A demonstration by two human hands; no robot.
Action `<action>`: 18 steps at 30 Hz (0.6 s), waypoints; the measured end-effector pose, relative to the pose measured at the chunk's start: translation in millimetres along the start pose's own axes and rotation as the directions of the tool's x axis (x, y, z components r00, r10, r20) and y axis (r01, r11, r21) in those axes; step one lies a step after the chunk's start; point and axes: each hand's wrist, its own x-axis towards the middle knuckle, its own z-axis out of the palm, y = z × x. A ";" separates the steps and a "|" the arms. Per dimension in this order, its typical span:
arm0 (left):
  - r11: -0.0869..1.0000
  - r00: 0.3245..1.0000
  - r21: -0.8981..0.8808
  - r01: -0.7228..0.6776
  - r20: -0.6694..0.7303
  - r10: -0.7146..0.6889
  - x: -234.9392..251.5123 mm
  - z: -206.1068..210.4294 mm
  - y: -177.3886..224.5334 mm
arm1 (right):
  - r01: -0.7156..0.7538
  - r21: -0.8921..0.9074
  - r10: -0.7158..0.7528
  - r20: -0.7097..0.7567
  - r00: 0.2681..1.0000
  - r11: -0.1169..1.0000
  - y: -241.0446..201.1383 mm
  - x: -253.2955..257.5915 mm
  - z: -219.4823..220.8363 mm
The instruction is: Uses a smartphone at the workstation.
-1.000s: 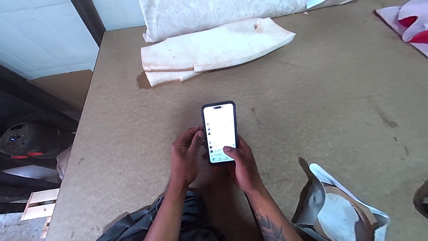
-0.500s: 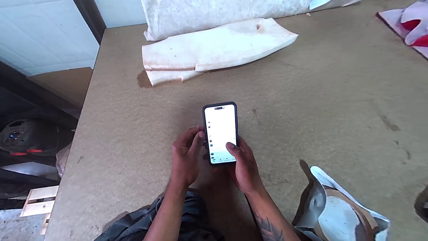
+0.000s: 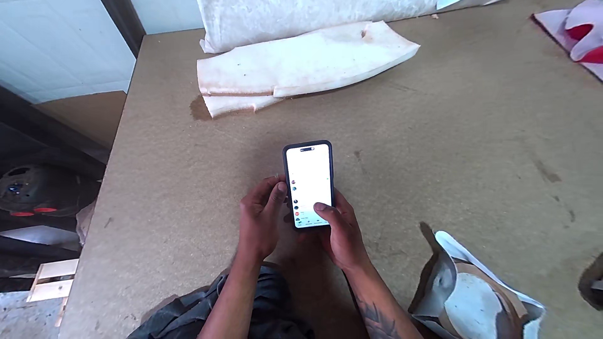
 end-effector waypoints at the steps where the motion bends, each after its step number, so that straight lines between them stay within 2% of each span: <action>1: 1.000 1.000 0.005 0.000 0.003 0.000 -0.6 -0.3 0.4 | 0.000 0.001 0.000 0.004 1.000 1.000 0.1 -0.7 0.0; 8: 1.000 0.999 0.006 -0.026 0.021 0.026 -3.3 0.5 3.0 | -0.003 -0.033 0.002 -0.005 1.000 0.999 -2.2 -1.9 2.1; 15: 1.000 1.000 0.013 -0.026 0.015 0.026 -0.7 -0.1 1.4 | 0.010 -0.010 -0.010 -0.010 1.000 1.000 -0.4 0.8 0.9; 18: 1.000 1.000 0.004 -0.025 0.017 0.025 -0.3 -1.0 0.2 | 0.000 0.041 -0.002 0.032 0.999 0.999 1.6 0.9 -3.0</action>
